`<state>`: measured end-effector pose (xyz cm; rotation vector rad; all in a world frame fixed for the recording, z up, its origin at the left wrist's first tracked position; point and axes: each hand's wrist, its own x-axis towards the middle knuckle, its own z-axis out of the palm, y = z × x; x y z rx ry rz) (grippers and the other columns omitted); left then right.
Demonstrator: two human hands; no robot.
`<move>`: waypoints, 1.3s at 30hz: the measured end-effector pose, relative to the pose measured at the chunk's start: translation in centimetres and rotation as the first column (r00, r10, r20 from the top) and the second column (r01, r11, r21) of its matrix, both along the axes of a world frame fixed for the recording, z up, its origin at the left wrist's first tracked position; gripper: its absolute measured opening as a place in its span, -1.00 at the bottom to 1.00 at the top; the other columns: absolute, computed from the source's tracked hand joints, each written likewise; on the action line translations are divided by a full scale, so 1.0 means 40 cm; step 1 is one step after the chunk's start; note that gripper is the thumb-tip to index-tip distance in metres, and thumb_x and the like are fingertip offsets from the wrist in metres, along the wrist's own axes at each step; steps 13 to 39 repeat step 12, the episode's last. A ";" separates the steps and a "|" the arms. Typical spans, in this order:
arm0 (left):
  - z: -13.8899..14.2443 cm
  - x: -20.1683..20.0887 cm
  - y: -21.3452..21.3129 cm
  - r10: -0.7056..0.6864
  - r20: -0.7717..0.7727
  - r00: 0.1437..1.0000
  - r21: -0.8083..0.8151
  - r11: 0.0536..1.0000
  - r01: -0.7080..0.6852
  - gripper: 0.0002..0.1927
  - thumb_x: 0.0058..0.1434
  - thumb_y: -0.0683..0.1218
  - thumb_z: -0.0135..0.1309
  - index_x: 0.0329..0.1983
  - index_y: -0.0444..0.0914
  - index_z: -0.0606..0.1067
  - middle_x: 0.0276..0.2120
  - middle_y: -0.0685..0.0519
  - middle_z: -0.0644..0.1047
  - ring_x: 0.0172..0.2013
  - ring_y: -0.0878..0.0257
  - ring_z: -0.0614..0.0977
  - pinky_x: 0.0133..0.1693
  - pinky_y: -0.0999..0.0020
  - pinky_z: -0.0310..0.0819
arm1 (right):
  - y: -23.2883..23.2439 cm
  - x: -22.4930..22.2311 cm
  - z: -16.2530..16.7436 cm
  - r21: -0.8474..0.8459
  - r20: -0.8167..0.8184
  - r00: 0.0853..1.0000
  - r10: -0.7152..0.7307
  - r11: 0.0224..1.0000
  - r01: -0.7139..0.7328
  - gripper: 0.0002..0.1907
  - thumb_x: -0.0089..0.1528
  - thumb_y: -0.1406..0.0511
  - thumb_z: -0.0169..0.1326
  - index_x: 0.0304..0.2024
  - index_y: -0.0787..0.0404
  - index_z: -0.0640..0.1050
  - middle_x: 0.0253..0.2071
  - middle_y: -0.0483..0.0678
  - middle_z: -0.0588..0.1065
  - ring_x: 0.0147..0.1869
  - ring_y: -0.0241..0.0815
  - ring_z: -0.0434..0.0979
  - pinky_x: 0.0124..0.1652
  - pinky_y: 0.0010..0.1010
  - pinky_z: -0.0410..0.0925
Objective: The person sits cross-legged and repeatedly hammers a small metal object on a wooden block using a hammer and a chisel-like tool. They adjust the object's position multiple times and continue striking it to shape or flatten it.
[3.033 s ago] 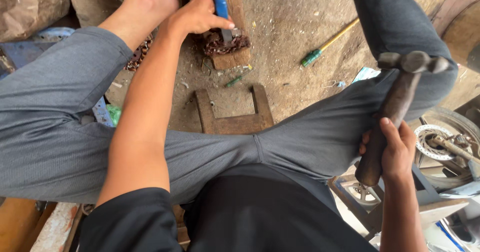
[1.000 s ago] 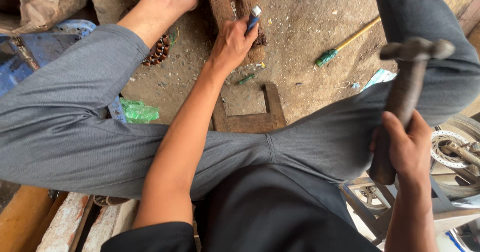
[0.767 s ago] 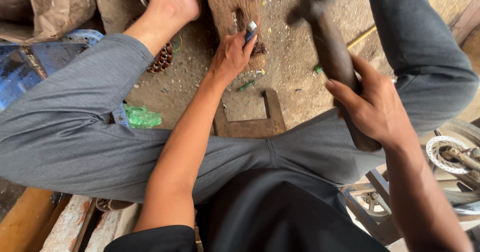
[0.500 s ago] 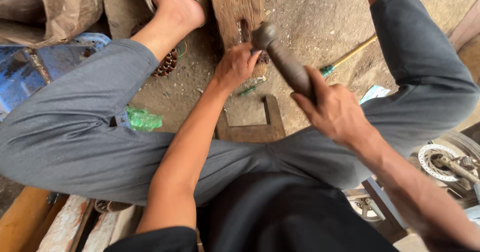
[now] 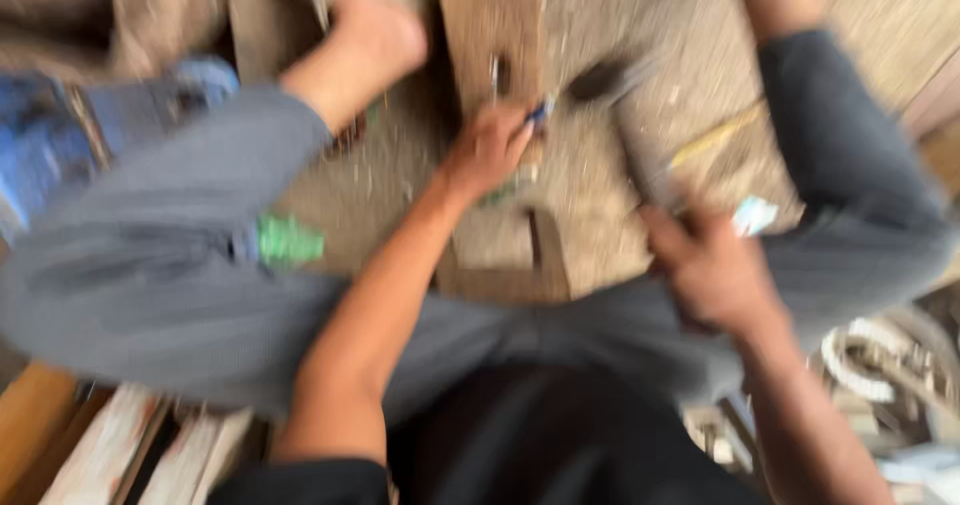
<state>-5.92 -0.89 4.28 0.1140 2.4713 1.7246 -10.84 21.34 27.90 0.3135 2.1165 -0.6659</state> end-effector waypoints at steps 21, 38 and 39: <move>-0.168 -0.068 -0.063 0.456 0.405 0.793 0.283 0.762 -0.583 -0.70 0.41 0.03 0.12 -0.17 -0.32 0.61 -0.30 0.02 0.66 -0.23 0.20 0.66 -0.14 0.28 0.53 | 0.281 0.227 0.088 -0.108 -0.200 0.817 -0.540 0.841 0.530 -0.73 0.43 0.27 0.03 0.04 0.37 0.43 -0.45 0.05 0.47 -0.52 -0.16 0.47 -0.49 -0.37 0.37; -0.168 -0.068 -0.063 0.456 0.405 0.793 0.283 0.762 -0.583 -0.70 0.41 0.03 0.12 -0.17 -0.32 0.61 -0.30 0.02 0.66 -0.23 0.20 0.66 -0.14 0.28 0.53 | 0.281 0.227 0.088 -0.108 -0.200 0.817 -0.540 0.841 0.530 -0.73 0.43 0.27 0.03 0.04 0.37 0.43 -0.45 0.05 0.47 -0.52 -0.16 0.47 -0.49 -0.37 0.37; -0.168 -0.068 -0.063 0.456 0.405 0.793 0.283 0.762 -0.583 -0.70 0.41 0.03 0.12 -0.17 -0.32 0.61 -0.30 0.02 0.66 -0.23 0.20 0.66 -0.14 0.28 0.53 | 0.281 0.227 0.088 -0.108 -0.200 0.817 -0.540 0.841 0.530 -0.73 0.43 0.27 0.03 0.04 0.37 0.43 -0.45 0.05 0.47 -0.52 -0.16 0.47 -0.49 -0.37 0.37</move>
